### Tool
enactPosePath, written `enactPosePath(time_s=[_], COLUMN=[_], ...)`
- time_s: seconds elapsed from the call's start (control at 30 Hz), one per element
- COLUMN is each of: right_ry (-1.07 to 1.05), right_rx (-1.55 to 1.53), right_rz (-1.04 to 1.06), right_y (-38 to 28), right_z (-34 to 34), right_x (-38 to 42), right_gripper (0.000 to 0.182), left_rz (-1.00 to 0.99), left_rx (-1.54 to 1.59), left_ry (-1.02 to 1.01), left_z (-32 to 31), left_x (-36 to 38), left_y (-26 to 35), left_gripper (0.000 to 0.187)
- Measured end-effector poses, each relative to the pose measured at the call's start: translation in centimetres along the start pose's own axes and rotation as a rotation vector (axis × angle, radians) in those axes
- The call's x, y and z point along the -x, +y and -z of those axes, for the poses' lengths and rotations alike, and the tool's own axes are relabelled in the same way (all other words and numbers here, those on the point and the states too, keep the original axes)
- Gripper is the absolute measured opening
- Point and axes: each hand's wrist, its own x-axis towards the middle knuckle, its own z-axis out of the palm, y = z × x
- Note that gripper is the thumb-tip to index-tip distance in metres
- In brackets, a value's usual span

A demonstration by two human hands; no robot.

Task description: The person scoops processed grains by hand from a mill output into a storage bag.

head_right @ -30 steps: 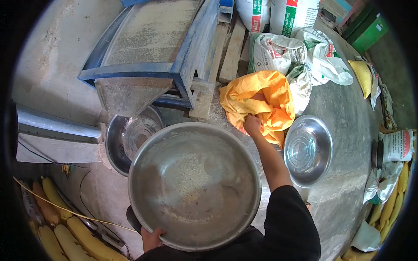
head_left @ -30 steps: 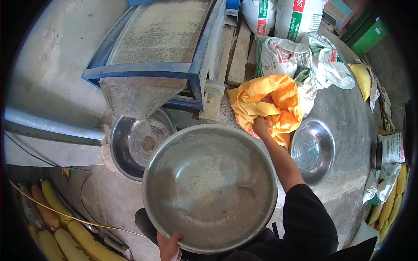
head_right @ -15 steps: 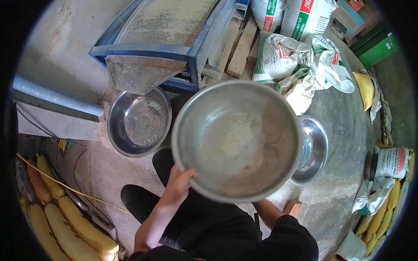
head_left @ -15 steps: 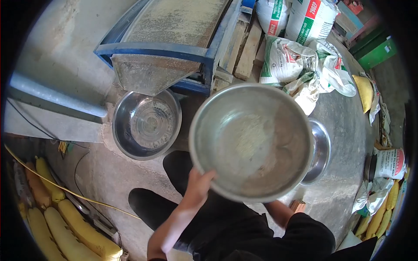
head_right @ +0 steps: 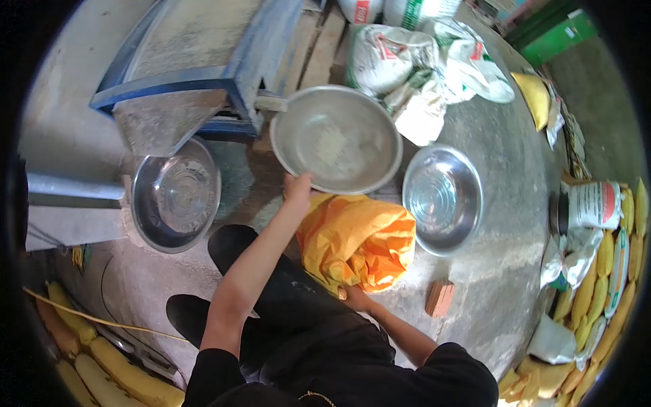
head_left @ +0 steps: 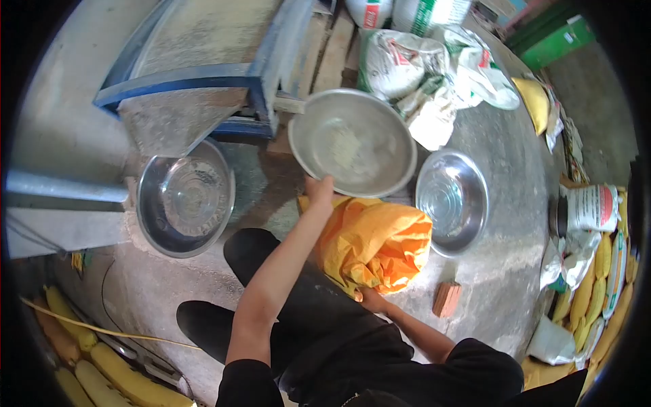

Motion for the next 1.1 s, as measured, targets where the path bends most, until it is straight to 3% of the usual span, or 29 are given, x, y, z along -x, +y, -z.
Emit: enactPosePath(time_s=[0.1, 0.17, 0.23, 0.3, 0.37, 0.4, 0.47, 0.5, 0.57, 0.63, 0.7, 0.73, 0.83, 0.87, 0.93, 1.07, 1.1], right_ry=[0.052, 0.392, 0.691, 0.992, 1.225, 1.216, 1.424, 1.407, 1.211, 1.091, 1.008, 0.973, 0.894, 0.870, 1.041, 0.989, 0.984], right_rx=[-0.281, -0.702, -0.753, -0.380, -0.460, -0.456, -0.823, -0.817, -1.322, -1.396, -1.555, -1.627, -1.552, -1.539, -1.497, -1.355, -1.339], right_rz=[-0.218, -0.324, -0.517, -0.671, -0.806, -0.796, -0.845, -0.840, -0.638, -0.511, -0.330, -0.319, -0.341, -0.335, -0.359, -0.325, -0.269], right_y=[-3.3, -1.0, -2.3, -2.0, 2.4, 3.9, 6.0, 7.0, 8.8, 10.4, 11.6, 12.6, 20.4, 20.1, 18.3, 13.3, 11.4], right_z=[3.0, 3.7, 6.9, 9.9, 13.3, 14.6, 16.6, 17.4, 18.7, 19.0, 19.3, 19.7, 21.5, 22.1, 23.3, 24.3, 24.6], right_x=[1.8, 4.5, 5.7, 5.5, 6.1, 6.0, 5.4, 5.1, 3.9, 2.6, 1.1, 0.8, 1.5, 1.1, 0.9, 1.0, 1.1], right_gripper=[0.046, 0.041, 0.044, 0.047, 0.059, 0.059, 0.078, 0.078, 0.090, 0.080, 0.064, 0.040, 0.031, 0.031, 0.026, 0.024, 0.027], left_rz=[0.156, 0.186, 0.153, 0.139, 0.124, 0.117, 0.098, 0.090, 0.085, 0.074, 0.190, 0.173, 0.224, 0.241, 0.264, 0.148, 0.191], left_rx=[0.134, 0.153, 0.119, 0.167, 0.169, 0.178, 0.175, 0.183, 0.162, 0.145, 0.179, 0.200, 0.219, 0.169, 0.096, 0.223, 0.108], left_ry=[0.008, 0.001, 0.038, 0.012, 0.059, 0.067, 0.068, 0.082, 0.093, 0.083, 0.028, 0.050, 0.007, 0.006, 0.024, 0.105, 0.116], left_z=[-0.9, -0.6, -0.9, -1.3, -2.1, -1.9, -1.2, -1.0, -0.8, -0.5, -0.3, -0.1, 0.1, -0.1, -0.4, -1.0, -0.9], left_x=[1.4, 0.9, -0.3, -1.0, -1.7, -2.1, -2.8, -3.0, -3.2, -2.7, -3.3, -3.4, -3.4, -3.4, -3.5, -4.4, -5.4], left_y=[4.2, 4.0, 3.8, 3.9, 3.2, 2.7, 1.7, 1.3, 1.1, 1.6, 1.4, 1.7, 2.6, 2.8, 2.7, 1.8, 1.2], left_gripper=[0.063, 0.065, 0.066, 0.067, 0.065, 0.065, 0.061, 0.061, 0.056, 0.052, 0.050, 0.050, 0.051, 0.052, 0.051, 0.052, 0.052])
